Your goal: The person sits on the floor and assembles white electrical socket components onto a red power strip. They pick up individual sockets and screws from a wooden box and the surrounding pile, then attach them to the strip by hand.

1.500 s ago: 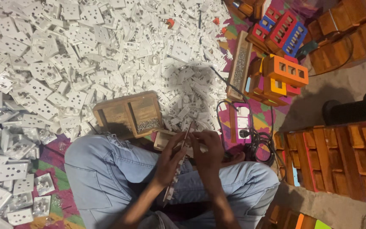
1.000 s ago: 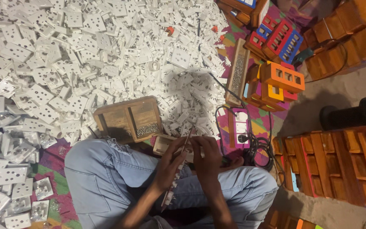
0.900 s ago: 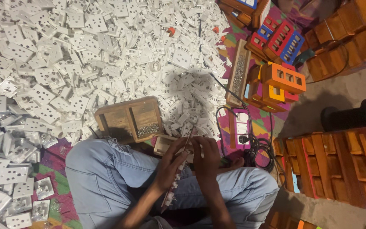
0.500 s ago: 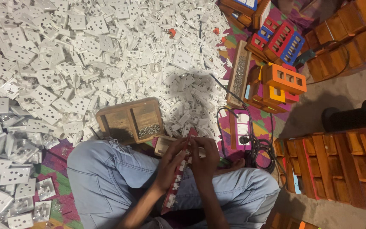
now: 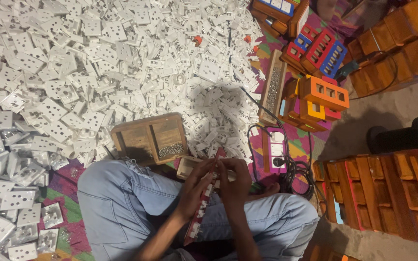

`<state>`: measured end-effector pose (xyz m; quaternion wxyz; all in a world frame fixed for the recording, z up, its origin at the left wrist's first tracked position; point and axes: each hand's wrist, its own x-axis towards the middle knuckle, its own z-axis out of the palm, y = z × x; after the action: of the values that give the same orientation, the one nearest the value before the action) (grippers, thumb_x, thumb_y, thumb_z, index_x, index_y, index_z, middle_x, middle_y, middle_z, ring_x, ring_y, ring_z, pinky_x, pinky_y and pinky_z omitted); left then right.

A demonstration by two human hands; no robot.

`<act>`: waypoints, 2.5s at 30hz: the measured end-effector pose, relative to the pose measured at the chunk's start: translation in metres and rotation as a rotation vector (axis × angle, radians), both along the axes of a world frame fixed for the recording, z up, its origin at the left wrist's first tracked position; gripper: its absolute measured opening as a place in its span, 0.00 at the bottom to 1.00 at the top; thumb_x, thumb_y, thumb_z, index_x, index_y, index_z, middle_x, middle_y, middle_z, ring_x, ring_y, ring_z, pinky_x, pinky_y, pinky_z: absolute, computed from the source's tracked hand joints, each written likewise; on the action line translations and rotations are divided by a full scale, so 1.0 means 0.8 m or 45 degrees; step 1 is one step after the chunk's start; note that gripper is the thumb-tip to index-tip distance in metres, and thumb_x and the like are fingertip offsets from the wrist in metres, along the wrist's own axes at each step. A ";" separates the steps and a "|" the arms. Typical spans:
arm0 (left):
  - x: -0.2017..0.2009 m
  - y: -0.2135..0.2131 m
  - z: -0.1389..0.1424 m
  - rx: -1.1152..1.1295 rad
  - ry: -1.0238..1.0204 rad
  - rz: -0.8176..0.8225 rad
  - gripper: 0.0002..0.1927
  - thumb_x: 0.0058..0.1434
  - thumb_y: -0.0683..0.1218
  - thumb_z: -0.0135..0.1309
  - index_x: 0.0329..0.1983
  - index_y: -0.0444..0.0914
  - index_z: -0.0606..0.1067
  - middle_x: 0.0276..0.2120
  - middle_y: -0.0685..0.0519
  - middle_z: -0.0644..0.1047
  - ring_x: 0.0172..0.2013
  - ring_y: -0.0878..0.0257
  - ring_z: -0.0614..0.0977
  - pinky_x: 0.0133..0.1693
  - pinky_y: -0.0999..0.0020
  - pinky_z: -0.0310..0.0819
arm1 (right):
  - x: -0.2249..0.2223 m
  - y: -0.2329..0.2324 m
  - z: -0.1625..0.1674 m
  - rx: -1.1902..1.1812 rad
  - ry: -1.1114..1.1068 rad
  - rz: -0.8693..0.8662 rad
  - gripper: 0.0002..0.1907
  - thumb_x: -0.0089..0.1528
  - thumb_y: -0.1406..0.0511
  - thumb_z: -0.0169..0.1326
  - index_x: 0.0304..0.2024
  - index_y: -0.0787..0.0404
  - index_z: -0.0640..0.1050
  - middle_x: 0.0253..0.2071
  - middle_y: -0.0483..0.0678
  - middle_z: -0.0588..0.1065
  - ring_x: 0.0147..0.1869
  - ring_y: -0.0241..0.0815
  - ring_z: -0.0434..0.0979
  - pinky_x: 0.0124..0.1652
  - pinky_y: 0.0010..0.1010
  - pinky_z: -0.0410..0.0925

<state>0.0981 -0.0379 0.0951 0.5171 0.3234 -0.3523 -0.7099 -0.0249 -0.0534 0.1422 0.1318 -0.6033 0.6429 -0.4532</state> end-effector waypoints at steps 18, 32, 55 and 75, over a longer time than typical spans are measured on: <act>0.032 -0.009 0.032 -0.051 0.022 0.017 0.24 0.70 0.45 0.45 0.69 0.33 0.68 0.69 0.49 0.68 0.69 0.61 0.67 0.68 0.64 0.58 | 0.048 -0.006 0.038 -0.143 0.030 -0.066 0.04 0.60 0.71 0.64 0.37 0.63 0.81 0.36 0.48 0.78 0.39 0.40 0.80 0.41 0.29 0.71; 0.047 -0.021 0.067 -0.096 0.055 0.041 0.25 0.71 0.44 0.45 0.70 0.32 0.65 0.66 0.47 0.71 0.67 0.61 0.69 0.67 0.66 0.59 | 0.077 -0.019 0.067 -0.233 0.014 -0.138 0.04 0.60 0.72 0.64 0.35 0.64 0.80 0.36 0.49 0.78 0.41 0.41 0.79 0.43 0.30 0.71; 0.082 -0.059 0.109 -0.028 0.016 0.024 0.25 0.70 0.44 0.46 0.70 0.33 0.65 0.65 0.47 0.72 0.65 0.61 0.71 0.64 0.65 0.62 | 0.073 -0.057 0.086 -0.032 -0.090 -0.024 0.05 0.61 0.72 0.62 0.39 0.64 0.80 0.36 0.47 0.79 0.40 0.38 0.82 0.42 0.28 0.73; 0.083 -0.068 0.130 -0.087 -0.015 -0.003 0.24 0.71 0.45 0.47 0.70 0.36 0.65 0.65 0.48 0.71 0.66 0.60 0.72 0.64 0.64 0.65 | 0.068 -0.070 0.126 -0.067 0.086 0.052 0.06 0.56 0.73 0.65 0.36 0.63 0.81 0.36 0.48 0.79 0.40 0.42 0.81 0.41 0.30 0.73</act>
<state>0.1645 -0.0923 0.1990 0.5250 0.3094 -0.3796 -0.6961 0.0295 -0.1095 0.2432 0.1033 -0.6345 0.6222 -0.4467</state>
